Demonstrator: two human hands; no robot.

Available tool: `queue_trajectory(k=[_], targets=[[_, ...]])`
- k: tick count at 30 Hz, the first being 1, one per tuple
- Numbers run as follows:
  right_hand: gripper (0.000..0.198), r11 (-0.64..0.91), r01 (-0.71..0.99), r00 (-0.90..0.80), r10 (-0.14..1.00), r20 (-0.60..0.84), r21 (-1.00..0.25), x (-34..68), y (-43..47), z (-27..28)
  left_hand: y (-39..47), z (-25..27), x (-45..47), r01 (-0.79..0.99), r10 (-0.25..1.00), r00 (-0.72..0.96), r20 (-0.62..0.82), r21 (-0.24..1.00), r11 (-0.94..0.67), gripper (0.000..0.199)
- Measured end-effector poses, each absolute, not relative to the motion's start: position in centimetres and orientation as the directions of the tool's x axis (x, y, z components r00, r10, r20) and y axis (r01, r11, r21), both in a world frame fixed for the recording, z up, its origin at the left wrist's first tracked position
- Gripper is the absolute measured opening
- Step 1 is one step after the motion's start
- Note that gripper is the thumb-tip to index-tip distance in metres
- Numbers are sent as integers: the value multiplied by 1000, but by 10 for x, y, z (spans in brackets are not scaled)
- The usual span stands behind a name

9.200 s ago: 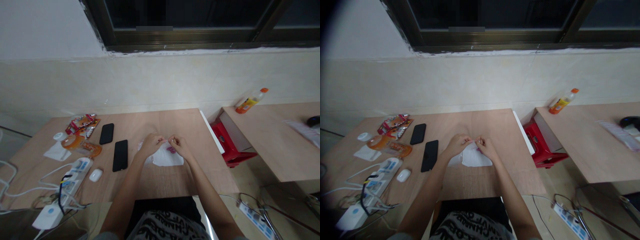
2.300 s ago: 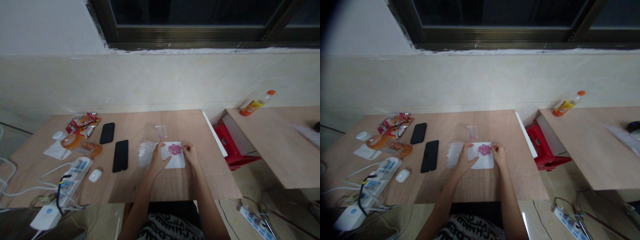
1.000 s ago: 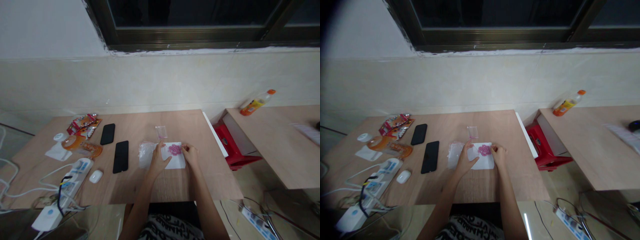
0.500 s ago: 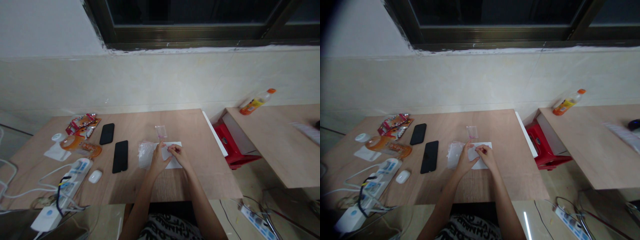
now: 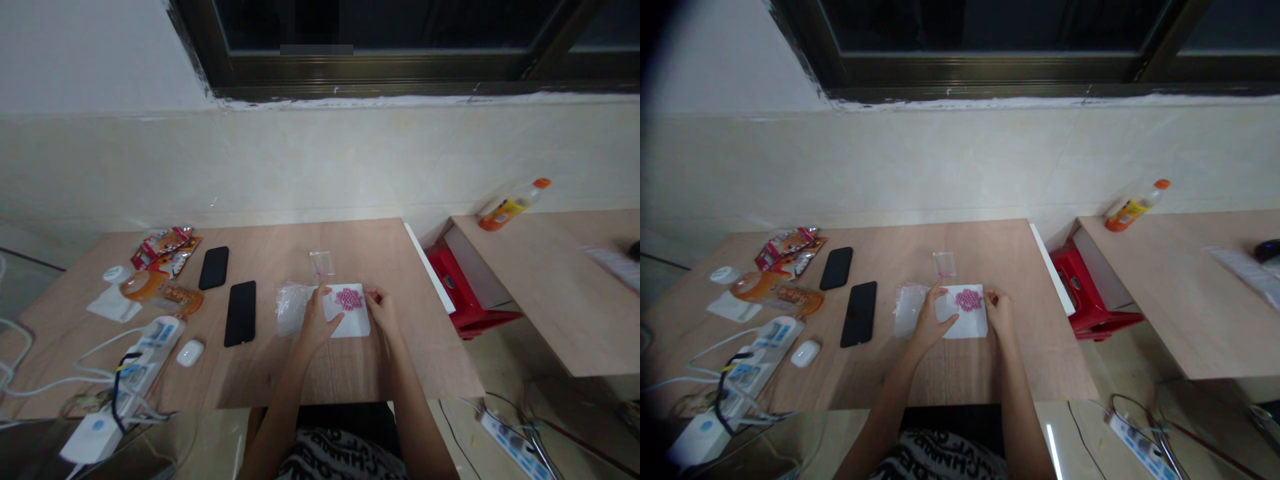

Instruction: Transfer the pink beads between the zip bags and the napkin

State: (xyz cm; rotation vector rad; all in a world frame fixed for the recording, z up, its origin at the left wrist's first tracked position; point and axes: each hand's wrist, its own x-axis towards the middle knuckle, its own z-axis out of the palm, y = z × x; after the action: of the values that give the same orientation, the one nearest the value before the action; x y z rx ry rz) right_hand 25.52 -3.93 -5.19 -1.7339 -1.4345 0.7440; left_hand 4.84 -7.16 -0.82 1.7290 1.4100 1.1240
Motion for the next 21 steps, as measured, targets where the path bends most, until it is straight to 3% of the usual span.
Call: queue_trajectory(k=[11,21], targets=[[30,-119,720,127,991,-39,-684,252,-41,-50,-71,-8,46,440,974,62,218,870,-222,86],[27,-67,714,103,995,10,-697,252,-42,-53,-71,-11,47,440,973,62,224,868,-228,88]])
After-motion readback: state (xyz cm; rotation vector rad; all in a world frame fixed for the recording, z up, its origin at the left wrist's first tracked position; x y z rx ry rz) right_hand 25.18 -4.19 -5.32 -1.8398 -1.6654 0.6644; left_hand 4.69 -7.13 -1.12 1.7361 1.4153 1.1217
